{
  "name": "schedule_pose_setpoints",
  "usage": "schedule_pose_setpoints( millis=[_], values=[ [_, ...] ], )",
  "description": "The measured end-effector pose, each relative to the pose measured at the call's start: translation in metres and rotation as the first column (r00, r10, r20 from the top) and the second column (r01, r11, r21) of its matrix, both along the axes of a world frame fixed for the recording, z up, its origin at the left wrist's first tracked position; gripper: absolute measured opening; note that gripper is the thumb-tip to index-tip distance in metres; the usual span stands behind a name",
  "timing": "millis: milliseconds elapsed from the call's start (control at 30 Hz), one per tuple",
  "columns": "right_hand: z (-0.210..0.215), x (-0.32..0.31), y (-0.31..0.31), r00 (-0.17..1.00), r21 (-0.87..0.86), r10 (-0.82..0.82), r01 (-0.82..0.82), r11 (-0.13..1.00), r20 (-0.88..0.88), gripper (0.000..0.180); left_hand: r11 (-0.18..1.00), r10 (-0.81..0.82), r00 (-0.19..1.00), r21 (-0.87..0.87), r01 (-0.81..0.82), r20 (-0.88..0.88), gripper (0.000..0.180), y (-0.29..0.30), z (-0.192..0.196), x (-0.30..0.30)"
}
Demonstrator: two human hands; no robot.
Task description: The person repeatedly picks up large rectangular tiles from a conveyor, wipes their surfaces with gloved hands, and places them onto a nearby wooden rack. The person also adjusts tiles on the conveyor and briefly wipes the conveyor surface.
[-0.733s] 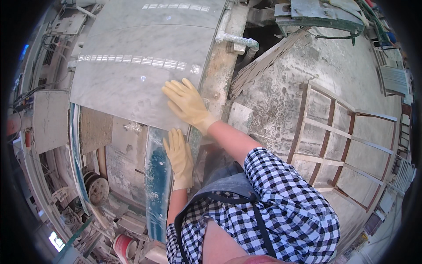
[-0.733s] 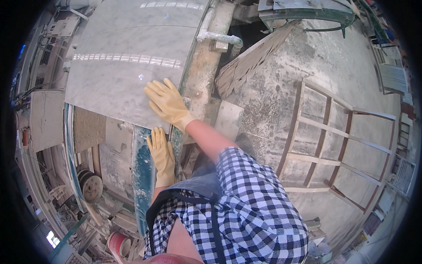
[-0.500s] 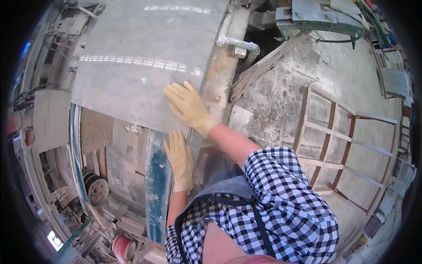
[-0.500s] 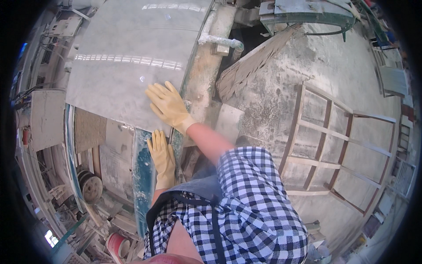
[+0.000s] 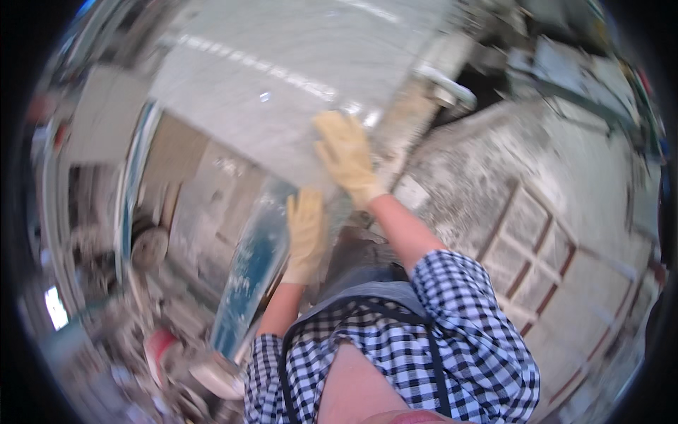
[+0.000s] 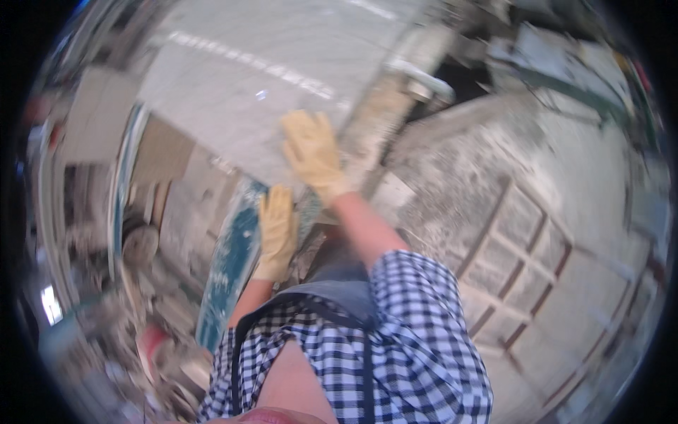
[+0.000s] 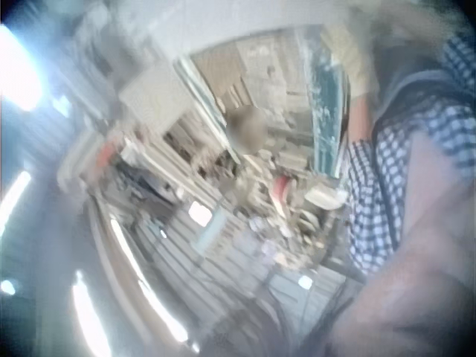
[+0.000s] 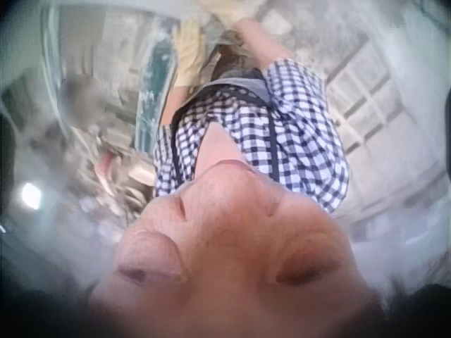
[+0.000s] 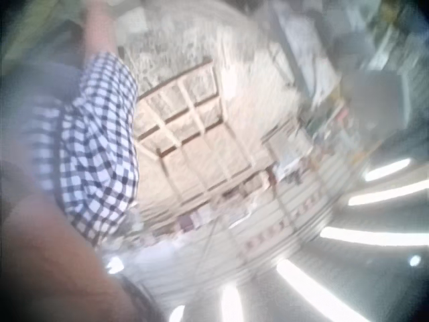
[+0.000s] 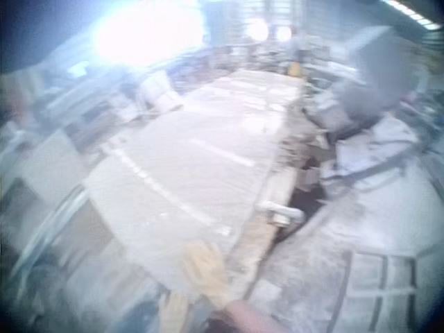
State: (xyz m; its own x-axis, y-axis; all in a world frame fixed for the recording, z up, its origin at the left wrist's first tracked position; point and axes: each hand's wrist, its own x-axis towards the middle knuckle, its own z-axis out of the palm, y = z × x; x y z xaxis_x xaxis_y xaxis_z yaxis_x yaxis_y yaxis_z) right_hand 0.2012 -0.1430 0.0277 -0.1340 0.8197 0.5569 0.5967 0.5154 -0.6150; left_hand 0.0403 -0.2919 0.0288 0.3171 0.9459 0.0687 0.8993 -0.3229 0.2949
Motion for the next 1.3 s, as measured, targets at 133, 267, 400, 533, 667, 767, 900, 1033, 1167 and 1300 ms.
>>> schedule_pose_setpoints(
  millis=[133,267,400,533,667,767,900,1033,1167,1300],
  values=[
    [0.0,0.006,0.002,1.0,-0.026,0.019,-0.019,0.999,-0.003,0.044,0.996,0.008,1.0,0.089,-0.01,0.025,0.061,0.0,-0.003,0.009],
    [0.005,0.004,0.0,0.999,-0.036,0.041,-0.04,0.999,0.019,0.043,0.995,0.021,0.999,0.101,-0.024,0.026,0.061,-0.002,0.005,0.01],
    [0.002,0.004,0.003,0.999,-0.02,0.044,-0.044,0.999,0.032,0.043,0.996,0.034,0.999,0.083,-0.037,0.033,0.06,0.001,0.011,0.011],
    [-0.007,-0.001,0.003,0.999,0.017,-0.011,0.01,1.0,0.044,0.045,0.995,0.04,0.998,0.086,-0.045,0.049,0.058,0.001,-0.001,0.008],
    [-0.012,0.0,0.001,0.996,-0.084,-0.025,0.032,0.996,0.08,0.021,0.998,0.058,0.997,0.02,-0.057,-0.047,0.053,0.007,-0.017,0.002],
    [-0.004,-0.001,-0.007,0.995,0.233,-0.098,0.099,0.967,-0.013,0.025,0.985,-0.173,0.985,0.023,0.174,-0.02,0.053,0.0,-0.018,0.009],
    [-0.001,-0.015,-0.007,0.996,0.175,-0.092,0.094,0.98,-0.018,0.028,0.995,-0.08,0.991,0.055,0.086,-0.108,0.055,-0.001,-0.002,-0.018],
    [-0.015,-0.017,-0.003,0.986,0.268,-0.157,0.164,0.949,-0.048,0.033,0.99,-0.114,0.98,0.061,0.126,-0.166,0.056,0.001,-0.007,-0.02],
    [-0.018,-0.014,-0.003,0.988,0.238,-0.152,0.156,0.959,-0.037,0.036,0.983,-0.119,0.985,0.126,0.134,-0.123,0.053,0.0,-0.01,-0.013],
    [-0.008,-0.011,-0.006,0.991,0.214,-0.128,0.131,0.968,-0.031,0.034,0.986,-0.087,0.991,0.134,0.101,-0.106,0.054,0.004,-0.004,-0.009]
  ],
)
